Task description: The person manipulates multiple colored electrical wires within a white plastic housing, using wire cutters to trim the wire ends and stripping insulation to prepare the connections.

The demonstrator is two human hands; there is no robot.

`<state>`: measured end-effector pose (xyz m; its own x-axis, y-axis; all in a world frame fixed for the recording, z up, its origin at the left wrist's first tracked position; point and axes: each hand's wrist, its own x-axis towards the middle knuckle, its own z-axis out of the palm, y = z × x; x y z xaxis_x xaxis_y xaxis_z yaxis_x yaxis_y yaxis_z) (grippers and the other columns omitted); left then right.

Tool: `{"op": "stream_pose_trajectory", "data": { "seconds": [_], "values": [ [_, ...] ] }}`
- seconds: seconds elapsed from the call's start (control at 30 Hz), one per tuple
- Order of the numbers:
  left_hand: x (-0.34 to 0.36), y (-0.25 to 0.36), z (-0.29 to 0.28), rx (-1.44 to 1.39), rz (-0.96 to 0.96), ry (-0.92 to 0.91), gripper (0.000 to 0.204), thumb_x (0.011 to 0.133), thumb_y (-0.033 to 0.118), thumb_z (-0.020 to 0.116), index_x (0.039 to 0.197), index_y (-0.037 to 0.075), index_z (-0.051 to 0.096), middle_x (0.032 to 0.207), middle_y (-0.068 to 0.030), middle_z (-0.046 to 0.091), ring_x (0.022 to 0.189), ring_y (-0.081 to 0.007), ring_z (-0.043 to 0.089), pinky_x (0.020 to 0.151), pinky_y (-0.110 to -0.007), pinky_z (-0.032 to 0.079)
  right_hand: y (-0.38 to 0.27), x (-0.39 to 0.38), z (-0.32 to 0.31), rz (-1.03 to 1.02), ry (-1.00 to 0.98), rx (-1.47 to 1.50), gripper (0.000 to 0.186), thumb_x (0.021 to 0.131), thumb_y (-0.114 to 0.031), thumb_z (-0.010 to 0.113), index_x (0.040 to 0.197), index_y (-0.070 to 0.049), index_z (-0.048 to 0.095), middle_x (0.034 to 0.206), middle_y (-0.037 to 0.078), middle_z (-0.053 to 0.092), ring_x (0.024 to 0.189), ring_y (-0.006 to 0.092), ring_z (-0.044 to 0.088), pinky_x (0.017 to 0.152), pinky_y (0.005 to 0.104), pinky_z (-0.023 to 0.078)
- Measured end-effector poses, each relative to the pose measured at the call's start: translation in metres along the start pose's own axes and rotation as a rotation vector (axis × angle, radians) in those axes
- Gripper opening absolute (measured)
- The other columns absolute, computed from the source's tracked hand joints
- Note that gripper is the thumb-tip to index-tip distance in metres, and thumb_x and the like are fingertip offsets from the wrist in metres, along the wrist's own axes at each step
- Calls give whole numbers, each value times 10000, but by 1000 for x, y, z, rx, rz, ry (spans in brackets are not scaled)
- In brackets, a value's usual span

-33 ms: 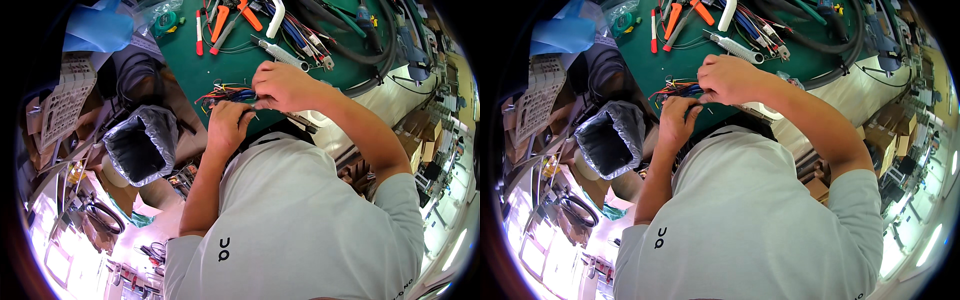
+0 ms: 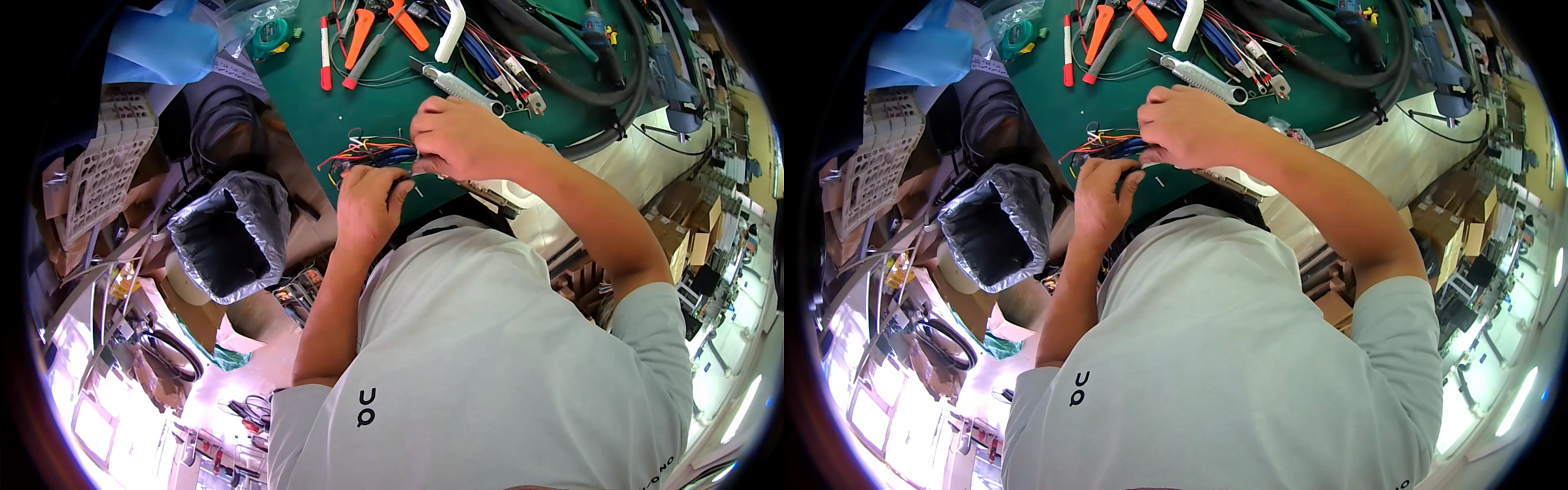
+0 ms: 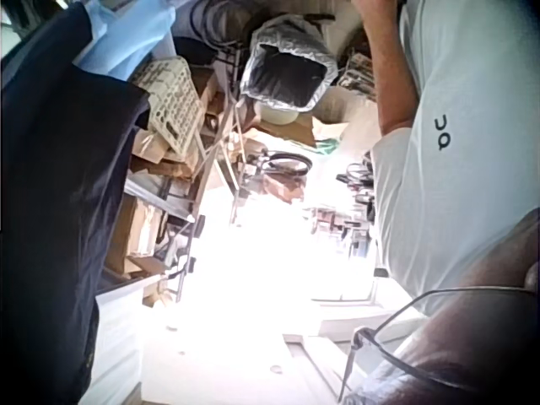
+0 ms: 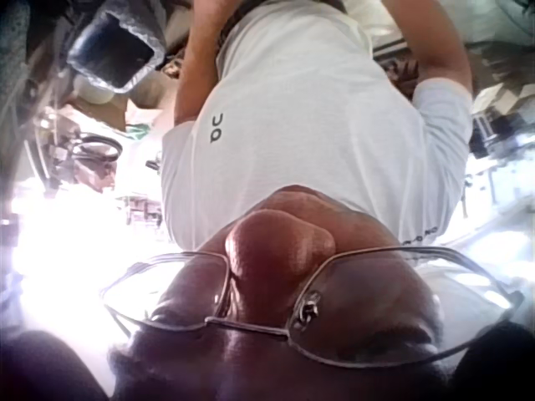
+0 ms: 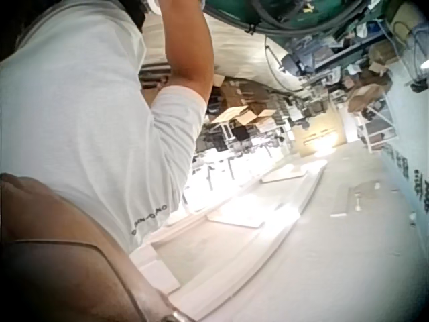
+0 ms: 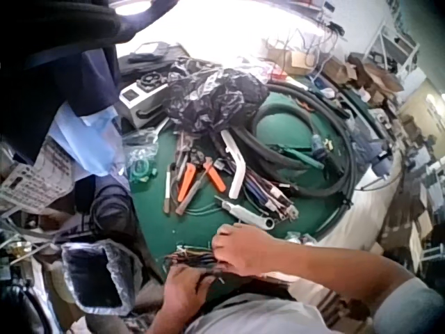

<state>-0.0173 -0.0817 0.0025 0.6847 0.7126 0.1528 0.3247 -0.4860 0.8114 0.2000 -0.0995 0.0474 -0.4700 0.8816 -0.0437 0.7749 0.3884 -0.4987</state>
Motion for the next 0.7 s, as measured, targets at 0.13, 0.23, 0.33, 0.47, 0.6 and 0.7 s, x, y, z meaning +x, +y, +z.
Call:
{"op": "stream_pose_trajectory", "data": {
  "seconds": [0.13, 0.23, 0.33, 0.47, 0.6, 0.7],
  "values": [
    [-6, 5, 6, 118, -74, 75, 220, 833, 110, 689, 1019, 6, 635, 884, -100, 666, 844, -256, 594, 769, -364, 472, 8, 8, 10, -14, 123, -73, 308, 800, -374, 688, 708, -82, 653, 875, -1, 589, 923, 202, 524, 769, 333, 464],
    [-17, 16, 10, -352, -449, 189, 262, 891, 143, 657, 1096, -3, 584, 893, -90, 676, 955, -187, 605, 833, -318, 484, 11, 4, 11, 13, 166, 47, 296, 787, -351, 710, 700, -79, 631, 908, 2, 599, 926, 218, 538, 773, 342, 475],
    [-28, 5, 16, -740, -753, 253, 305, 926, 191, 624, 1107, -43, 549, 848, -85, 675, 873, -136, 626, 810, -264, 491, 0, 0, 5, 29, 170, 150, 253, 739, -256, 763, 716, -60, 604, 975, 27, 611, 949, 239, 549, 780, 349, 480],
    [-3, 17, 4, -645, -925, 194, 253, 894, 212, 663, 924, -37, 623, 726, -35, 626, 681, -92, 586, 614, -219, 429, -11, -4, 9, -19, 193, 144, 242, 727, -232, 773, 740, -68, 596, 1016, 42, 616, 975, 253, 560, 794, 360, 487],
    [-5, 2, 16, -493, -822, 324, 260, 864, 235, 692, 817, -16, 641, 670, -3, 577, 648, -84, 562, 561, -225, 386, -12, -5, 10, -2, 194, 126, 219, 722, -199, 775, 751, -68, 601, 1016, 46, 618, 969, 256, 562, 791, 358, 487],
    [-12, 1, 14, -487, -793, 297, 234, 863, 211, 683, 804, -11, 639, 691, -14, 607, 660, -87, 572, 574, -238, 410, -14, -5, 9, 20, 221, 126, 193, 722, -168, 773, 764, -70, 613, 1015, 46, 618, 960, 258, 563, 790, 356, 487]
  ]
}}
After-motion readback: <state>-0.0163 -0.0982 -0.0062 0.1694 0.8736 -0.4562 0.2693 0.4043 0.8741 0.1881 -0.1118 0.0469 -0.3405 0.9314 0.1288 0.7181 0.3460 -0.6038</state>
